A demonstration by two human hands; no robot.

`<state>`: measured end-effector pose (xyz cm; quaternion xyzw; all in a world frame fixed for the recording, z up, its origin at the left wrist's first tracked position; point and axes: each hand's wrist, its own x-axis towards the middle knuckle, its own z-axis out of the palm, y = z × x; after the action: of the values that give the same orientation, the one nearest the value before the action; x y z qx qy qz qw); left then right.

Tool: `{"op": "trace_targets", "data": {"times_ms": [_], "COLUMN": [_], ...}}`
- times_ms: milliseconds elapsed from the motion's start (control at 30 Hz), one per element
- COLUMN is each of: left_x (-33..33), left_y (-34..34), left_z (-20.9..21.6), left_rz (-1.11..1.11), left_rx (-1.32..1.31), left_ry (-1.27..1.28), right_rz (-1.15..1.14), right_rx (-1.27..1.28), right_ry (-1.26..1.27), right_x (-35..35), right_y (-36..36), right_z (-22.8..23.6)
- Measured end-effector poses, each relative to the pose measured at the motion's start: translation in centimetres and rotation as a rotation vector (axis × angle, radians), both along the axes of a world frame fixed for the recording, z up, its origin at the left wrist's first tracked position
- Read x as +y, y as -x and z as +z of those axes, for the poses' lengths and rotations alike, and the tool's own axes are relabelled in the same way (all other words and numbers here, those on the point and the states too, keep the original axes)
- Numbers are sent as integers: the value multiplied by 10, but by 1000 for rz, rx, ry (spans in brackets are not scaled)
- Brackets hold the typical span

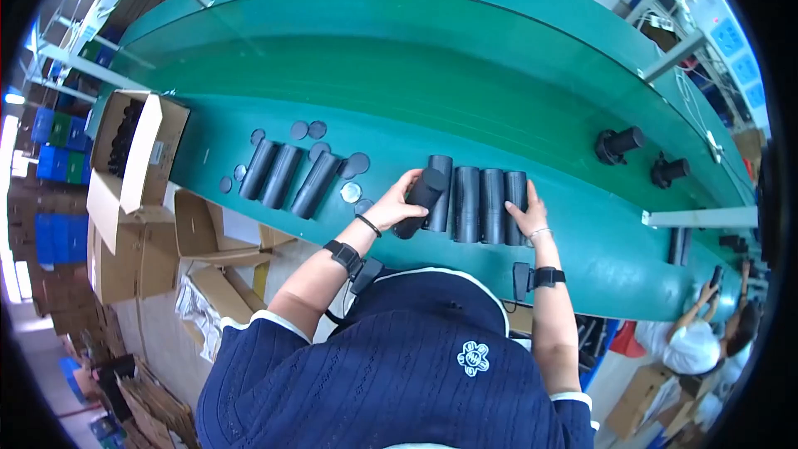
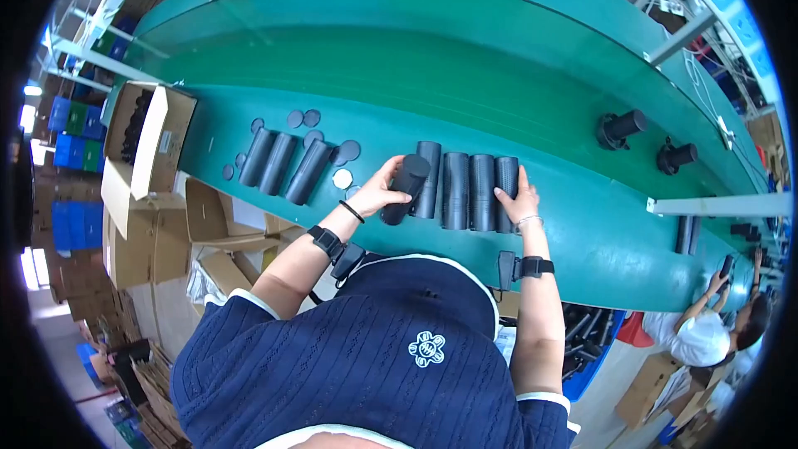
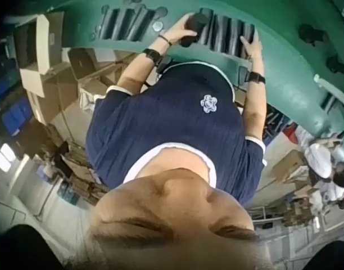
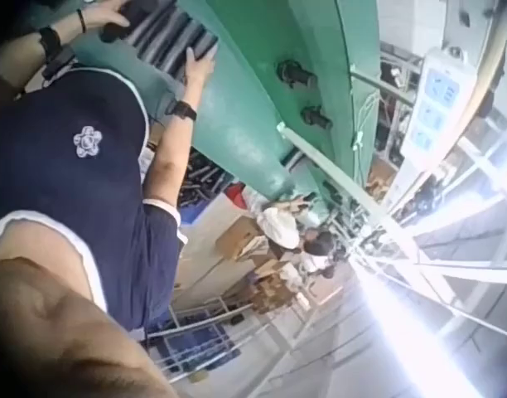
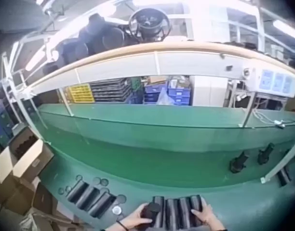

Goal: The person fits caps onto the ends of black cylinders by hand, places the cylinders into a cardboard box, and then removes them from the box to continue fitting caps onto more cylinders.

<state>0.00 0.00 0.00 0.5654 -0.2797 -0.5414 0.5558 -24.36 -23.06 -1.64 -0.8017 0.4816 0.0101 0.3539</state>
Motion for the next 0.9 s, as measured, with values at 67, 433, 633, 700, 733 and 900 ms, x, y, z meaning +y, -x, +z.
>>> {"op": "trace_targets", "data": {"times_ms": [67,433,633,700,733,900], "left_x": [0,21,27,25,25,21], "left_y": [11,24,35,42,40,31], "left_z": [15,32,21,29,31,28], "left_rz": [-37,-88,-67,94,101,119], "left_rx": [-167,-491,-558,-570,-683,-426], "left_ry": [68,116,111,200,188,-32], "right_rz": [87,173,176,205,193,135], "right_rx": [-21,-565,-498,-558,-581,-570], "right_ry": [569,-1071,-1135,-1053,-985,-894], "right_x": [2,74,80,77,76,88], "right_y": [5,-96,-97,-99,-100,-111], "right_z": [2,59,63,61,57,66]}}
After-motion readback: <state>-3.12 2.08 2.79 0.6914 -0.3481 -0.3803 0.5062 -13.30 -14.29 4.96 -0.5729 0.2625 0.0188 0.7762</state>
